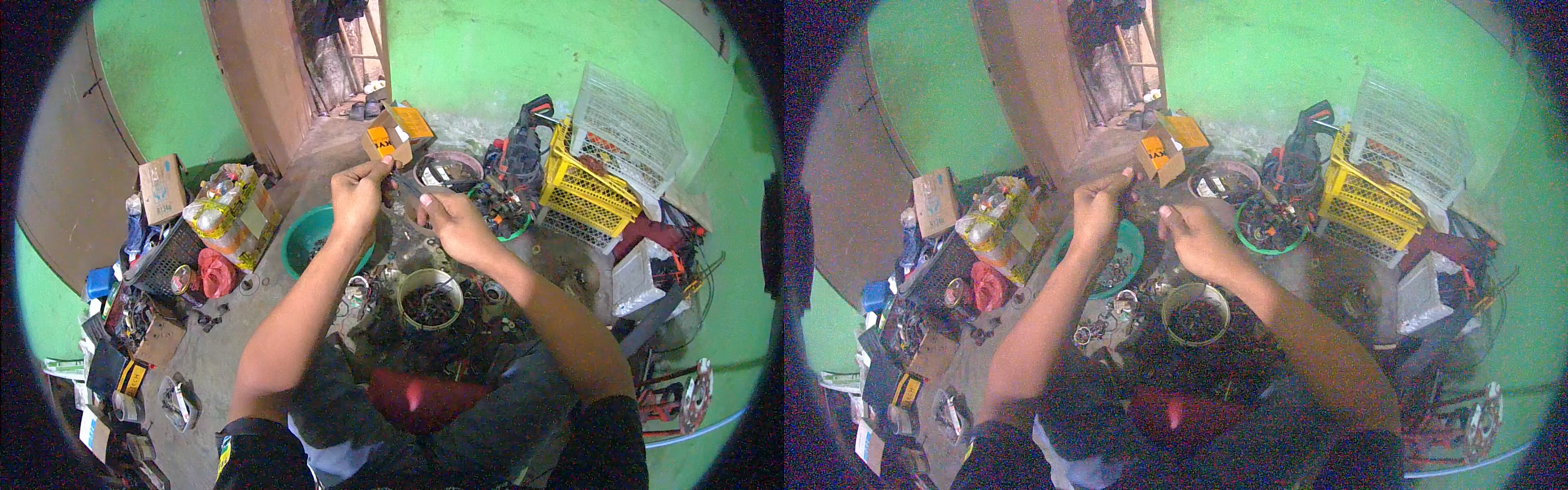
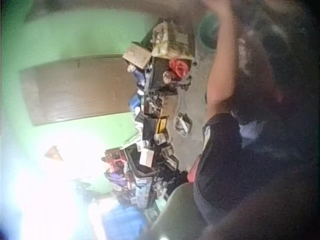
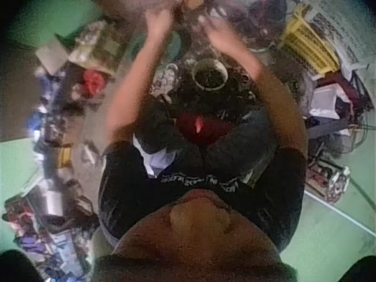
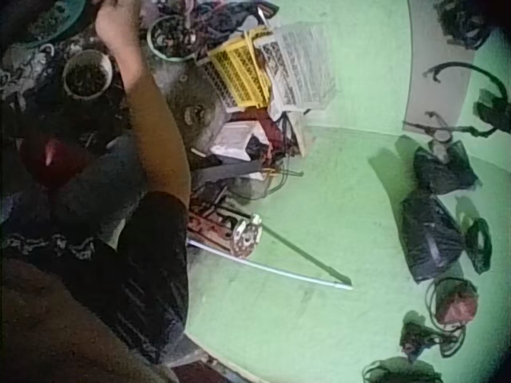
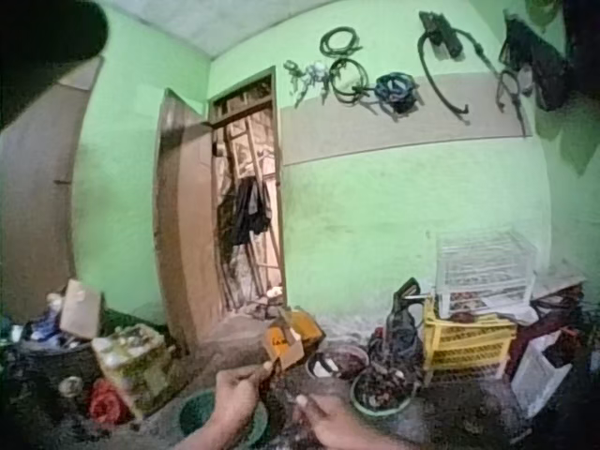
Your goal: The person sits on the floor and sorts through tangled wires and small electronic components, separating them into different containers. They handle individual wires, untangle them, and place sorted items into bowls and buckets.
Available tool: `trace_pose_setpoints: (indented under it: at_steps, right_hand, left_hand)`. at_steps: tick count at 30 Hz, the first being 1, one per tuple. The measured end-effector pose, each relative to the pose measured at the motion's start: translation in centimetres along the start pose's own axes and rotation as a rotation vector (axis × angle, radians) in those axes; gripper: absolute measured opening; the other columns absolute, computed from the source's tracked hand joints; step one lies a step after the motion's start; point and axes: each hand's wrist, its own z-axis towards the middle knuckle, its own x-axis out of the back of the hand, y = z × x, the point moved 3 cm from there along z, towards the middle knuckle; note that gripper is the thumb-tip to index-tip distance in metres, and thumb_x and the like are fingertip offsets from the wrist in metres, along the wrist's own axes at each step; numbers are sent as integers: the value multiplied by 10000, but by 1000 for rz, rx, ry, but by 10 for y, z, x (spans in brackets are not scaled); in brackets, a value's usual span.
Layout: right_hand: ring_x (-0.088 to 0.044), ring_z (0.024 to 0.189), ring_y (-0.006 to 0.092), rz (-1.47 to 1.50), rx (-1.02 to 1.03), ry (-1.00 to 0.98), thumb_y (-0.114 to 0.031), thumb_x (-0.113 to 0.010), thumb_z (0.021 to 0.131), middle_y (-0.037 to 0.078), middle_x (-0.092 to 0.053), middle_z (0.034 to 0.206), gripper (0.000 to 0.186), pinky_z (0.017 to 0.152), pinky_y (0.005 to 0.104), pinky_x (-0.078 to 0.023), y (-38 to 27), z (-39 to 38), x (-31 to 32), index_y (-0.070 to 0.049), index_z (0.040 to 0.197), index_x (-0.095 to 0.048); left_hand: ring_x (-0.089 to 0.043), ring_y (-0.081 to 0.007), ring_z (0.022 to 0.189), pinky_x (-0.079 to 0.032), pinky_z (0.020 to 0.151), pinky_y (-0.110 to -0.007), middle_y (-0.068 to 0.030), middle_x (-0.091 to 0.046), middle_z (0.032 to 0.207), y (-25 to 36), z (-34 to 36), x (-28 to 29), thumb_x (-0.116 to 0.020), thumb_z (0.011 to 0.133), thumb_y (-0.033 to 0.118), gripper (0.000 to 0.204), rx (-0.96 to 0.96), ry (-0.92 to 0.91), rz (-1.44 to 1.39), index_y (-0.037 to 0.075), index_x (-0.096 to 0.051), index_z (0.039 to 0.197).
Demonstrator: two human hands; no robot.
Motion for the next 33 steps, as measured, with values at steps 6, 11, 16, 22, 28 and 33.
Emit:
trace_pose_setpoints:
  at_steps: [6, 11, 16, 22, 28, 33]
  right_hand:
    - [-363, 429, 92, 615, -400, -134, -313, -443, 1055, -33, -427, 621, 301, 397, 284, -280, -10, -7, 0, -92, 972, -629]
    - [-231, 444, 16, 904, -522, -104, -346, -446, 1055, -86, -400, 717, 304, 403, 216, -184, -28, -18, -3, -117, 1168, -609]
    - [-247, 425, 47, 900, -545, -164, -375, -450, 1049, -67, -388, 660, 300, 384, 234, -201, -24, -16, -7, -109, 1058, -589]
    - [-306, 426, 57, 446, -395, -60, -373, -432, 1055, -66, -354, 593, 326, 384, 243, -244, -12, -11, -21, -85, 963, -555]
    - [-292, 423, 57, 845, -601, -58, -357, -430, 1057, -67, -329, 576, 332, 382, 252, -224, -18, -12, -17, -85, 898, -537]
    - [-279, 424, 59, 965, -664, -129, -353, -442, 1053, -69, -312, 569, 326, 383, 253, -209, -23, -14, -10, -91, 882, -536]
  left_hand:
    - [-526, -106, 655, -465, 635, -259, -19, -625, 827, -5, 2, -1, -584, 1002, 268, 293, 140, -266, -311, 11, -659, 1120]
    - [-566, -127, 783, -500, 726, -291, -79, -638, 1097, -4, -4, -6, -547, 1011, 327, 410, 59, -468, -383, 13, -548, 1275]
    - [-559, -115, 706, -499, 667, -274, -82, -669, 1035, -4, -5, -6, -556, 1013, 253, 368, 41, -425, -263, 6, -561, 1287]
    - [-539, -116, 647, -491, 613, -272, -50, -646, 893, -12, -1, -4, -546, 1018, 233, 360, 17, -329, -157, 7, -562, 1298]
    - [-511, -134, 677, -470, 621, -293, -37, -601, 867, -8, -11, -8, -466, 1045, 236, 359, 137, -407, -482, 16, -533, 1320]
    - [-504, -139, 698, -432, 607, -273, -34, -559, 832, -5, -15, -12, -413, 1049, 191, 287, 52, -307, -248, 21, -557, 1230]
